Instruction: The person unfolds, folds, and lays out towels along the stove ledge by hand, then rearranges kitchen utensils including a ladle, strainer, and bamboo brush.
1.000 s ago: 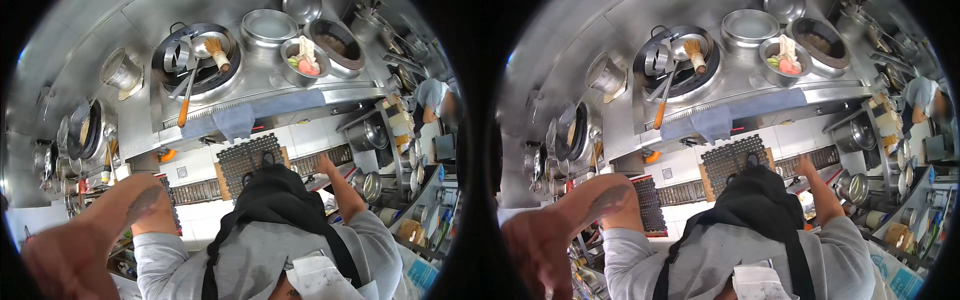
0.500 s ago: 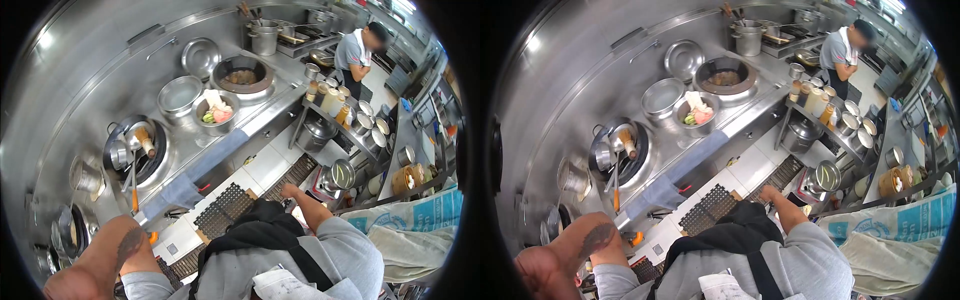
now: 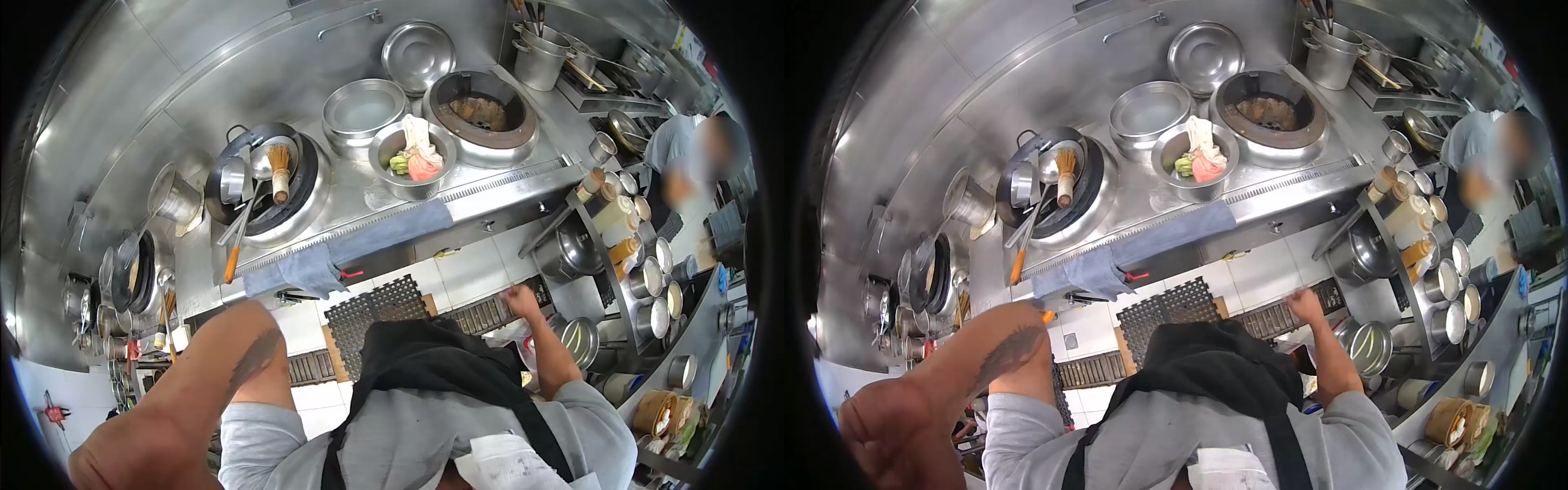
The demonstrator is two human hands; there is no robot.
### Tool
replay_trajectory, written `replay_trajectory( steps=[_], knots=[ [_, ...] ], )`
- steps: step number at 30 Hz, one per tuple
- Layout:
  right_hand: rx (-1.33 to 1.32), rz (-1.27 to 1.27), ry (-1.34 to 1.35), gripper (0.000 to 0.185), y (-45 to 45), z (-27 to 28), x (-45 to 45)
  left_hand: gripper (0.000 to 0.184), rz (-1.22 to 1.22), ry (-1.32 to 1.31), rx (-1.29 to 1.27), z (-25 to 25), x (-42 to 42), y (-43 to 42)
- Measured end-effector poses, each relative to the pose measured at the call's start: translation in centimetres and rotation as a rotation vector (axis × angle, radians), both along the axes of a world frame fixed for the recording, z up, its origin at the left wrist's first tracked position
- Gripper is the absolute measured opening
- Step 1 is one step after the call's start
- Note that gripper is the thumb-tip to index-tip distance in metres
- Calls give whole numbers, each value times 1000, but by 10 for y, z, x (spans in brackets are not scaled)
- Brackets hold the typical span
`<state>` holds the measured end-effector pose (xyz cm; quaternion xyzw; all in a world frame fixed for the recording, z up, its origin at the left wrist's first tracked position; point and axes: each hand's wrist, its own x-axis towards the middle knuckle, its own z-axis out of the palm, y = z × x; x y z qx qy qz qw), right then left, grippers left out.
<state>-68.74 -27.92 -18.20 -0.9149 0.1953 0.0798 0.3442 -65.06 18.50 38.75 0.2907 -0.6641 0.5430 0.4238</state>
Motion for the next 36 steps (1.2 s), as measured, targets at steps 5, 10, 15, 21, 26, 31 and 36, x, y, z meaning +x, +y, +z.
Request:
replay_trajectory(
  steps=[5, 10, 15, 21, 26, 31, 36],
  knots=[
    [107, -43, -738, 30, 12, 280, 83, 17, 5, 576, 35, -59, 82, -23],
    [-209, 181, -1666, 17, 31, 470, 60, 18, 365, 1044, 326, -157, 191, -43],
    [135, 527, -1220, 32, 37, 425, 114, 86, 245, 1574, 516, -257, 272, -115],
    [-420, 507, 297, 60, 40, 196, 135, 95, 500, 1601, 541, -389, 384, -212],
    [-18, 322, 431, 61, 56, 182, 118, 79, -198, 2521, 301, -487, 519, -291],
    [-1, 191, 369, 61, 66, 142, 117, 38, 12, 2470, 703, -581, 564, -302],
    [88, 215, 286, 61, 77, 121, 135, 36, 464, 1940, 1085, -526, 543, -219]
  ],
)
